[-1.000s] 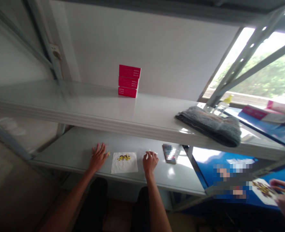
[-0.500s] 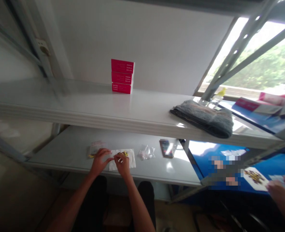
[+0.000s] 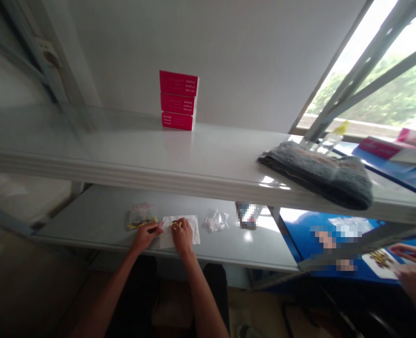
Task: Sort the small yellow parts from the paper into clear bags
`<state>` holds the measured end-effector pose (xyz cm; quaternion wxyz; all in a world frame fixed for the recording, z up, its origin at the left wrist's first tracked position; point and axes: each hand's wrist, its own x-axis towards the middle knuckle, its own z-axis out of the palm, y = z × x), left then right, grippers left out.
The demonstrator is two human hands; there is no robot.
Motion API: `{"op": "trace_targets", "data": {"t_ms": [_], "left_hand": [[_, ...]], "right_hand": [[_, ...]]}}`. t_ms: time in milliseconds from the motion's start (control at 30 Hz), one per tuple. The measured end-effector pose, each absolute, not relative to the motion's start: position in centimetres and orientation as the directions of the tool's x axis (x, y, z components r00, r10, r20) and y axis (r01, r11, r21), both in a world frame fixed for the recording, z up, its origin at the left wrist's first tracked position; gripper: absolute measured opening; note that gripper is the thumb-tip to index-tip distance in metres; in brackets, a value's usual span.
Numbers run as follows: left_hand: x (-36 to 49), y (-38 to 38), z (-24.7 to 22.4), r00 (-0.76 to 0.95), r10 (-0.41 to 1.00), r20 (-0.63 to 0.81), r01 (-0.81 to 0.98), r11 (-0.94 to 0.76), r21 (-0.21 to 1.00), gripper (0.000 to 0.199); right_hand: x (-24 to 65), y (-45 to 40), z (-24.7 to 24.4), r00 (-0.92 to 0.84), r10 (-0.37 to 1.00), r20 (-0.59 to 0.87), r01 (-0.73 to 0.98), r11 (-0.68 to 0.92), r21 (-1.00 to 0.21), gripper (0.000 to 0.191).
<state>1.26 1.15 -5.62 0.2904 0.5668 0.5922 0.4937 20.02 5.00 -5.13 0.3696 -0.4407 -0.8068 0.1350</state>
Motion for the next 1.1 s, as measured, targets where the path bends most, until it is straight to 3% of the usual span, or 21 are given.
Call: {"op": "trace_targets", "data": {"t_ms": [100,233,467,667,800,933,1100], "left_hand": [[1.3,1.2,-5.6,-0.154,0.963,0.219,0.416,-0.138,0.899,0.042],[1.5,1.3,-5.4,-0.115,0.969,0.220,0.442,-0.149,0.885,0.045],[1.6,1.1,-5.3,-0.103,0.968,0.228,0.404,-0.168,0.899,0.045],[1.2,1.4,-5.5,-0.211,0.958,0.191,0.344,-0.110,0.932,0.042],[1.0,1.4,-5.4,-0.287,0.939,0.189,0.311,-0.096,0.946,0.038],[0.9,1.2,-5.0,-0.268,0.942,0.203,0.317,-0.112,0.942,0.035],[0.9,1.3,-5.5,-0.243,0.945,0.217,0.342,-0.125,0.931,0.034]], "right_hand": [[20.3,5.0,-4.8,-0.300,0.826,0.476,0.528,0.560,-0.639,0.018],[20.2,5.1,-4.6,-0.326,0.829,0.455,0.280,0.544,-0.791,0.015],[19.9,4.7,-4.7,-0.455,0.770,0.448,0.153,0.563,-0.812,0.019],[20.3,4.9,-4.3,-0.364,0.803,0.472,0.263,0.575,-0.775,0.026],[19.8,5.4,-4.9,-0.359,0.811,0.461,0.510,0.585,-0.631,0.022],[19.3,5.5,-5.2,-0.415,0.804,0.426,0.629,0.592,-0.504,0.020],[19.4,5.4,-4.9,-0.370,0.814,0.448,0.595,0.578,-0.559,0.019]]}}
